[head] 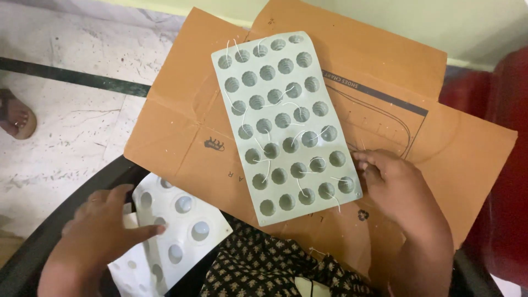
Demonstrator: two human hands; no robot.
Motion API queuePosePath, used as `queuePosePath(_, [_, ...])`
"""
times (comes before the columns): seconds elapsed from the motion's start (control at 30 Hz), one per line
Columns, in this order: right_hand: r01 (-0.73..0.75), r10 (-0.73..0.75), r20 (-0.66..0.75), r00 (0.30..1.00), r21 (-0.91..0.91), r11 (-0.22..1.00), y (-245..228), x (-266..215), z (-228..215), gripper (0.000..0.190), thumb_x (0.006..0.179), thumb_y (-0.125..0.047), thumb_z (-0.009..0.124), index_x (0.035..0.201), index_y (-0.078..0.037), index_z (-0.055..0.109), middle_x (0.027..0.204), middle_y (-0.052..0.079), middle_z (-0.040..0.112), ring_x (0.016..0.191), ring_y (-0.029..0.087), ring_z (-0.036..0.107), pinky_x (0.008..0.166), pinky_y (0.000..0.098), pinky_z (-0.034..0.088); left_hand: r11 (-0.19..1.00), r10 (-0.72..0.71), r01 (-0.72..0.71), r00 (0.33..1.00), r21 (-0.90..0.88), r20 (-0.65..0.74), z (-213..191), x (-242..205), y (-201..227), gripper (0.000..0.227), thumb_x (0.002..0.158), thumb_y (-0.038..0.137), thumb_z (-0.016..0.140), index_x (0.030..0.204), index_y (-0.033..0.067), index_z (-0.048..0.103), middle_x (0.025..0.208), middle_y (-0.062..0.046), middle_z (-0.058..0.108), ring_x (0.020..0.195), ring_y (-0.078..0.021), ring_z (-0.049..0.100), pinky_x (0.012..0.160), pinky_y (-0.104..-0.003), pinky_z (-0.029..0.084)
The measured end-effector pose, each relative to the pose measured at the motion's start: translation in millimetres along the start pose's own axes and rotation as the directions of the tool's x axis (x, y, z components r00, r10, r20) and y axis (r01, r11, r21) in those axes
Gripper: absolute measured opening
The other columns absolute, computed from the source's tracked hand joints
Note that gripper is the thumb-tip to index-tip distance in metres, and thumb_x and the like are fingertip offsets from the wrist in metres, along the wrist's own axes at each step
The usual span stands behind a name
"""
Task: Insert and thread cotton wicks through a silicone candle mold.
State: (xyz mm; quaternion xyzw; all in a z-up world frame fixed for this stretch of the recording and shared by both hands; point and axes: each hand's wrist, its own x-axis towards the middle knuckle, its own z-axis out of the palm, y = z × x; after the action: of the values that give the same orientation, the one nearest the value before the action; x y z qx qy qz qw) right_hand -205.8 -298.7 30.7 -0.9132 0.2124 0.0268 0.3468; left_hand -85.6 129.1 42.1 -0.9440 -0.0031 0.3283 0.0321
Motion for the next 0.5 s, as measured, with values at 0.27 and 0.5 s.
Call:
queuePosePath(0.27, [-0.002,0.001,0.012,1.000,0.069,0.998,12.5,4.0,1.2,0.034,0.089,-0.001,0.055,0.119,-0.001,0.071,0.102,0.016,0.078,0.093,0.025,0.075,0.085,0.0350,0.056,0.985,-0.150,0.141,0.984,-0.098,-0.091,32.5,12.7,-92.0,0.106,0.066,0.046,0.091,0.154,0.0072,0.048,0.139,-0.028,0.060,0.129,-0.0429,0.060,0.103,-0.049,0.052])
queuePosePath(0.5, [-0.008,0.006,0.050,0.999,0.036,0.999,11.1,8.8,-0.7,0.035,0.089,0.001,0.056,0.120,-0.002,0.072,0.099,0.015,0.077,0.089,0.024,0.075,0.083,0.0346,0.056,0.947,0.007,-0.079,0.974,-0.310,-0.225,53.7,10.8,-146.7,0.089,0.066,0.007,0.076,0.151,0.0086,0.052,0.120,-0.023,0.072,0.111,-0.0376,0.070,0.093,-0.045,0.055])
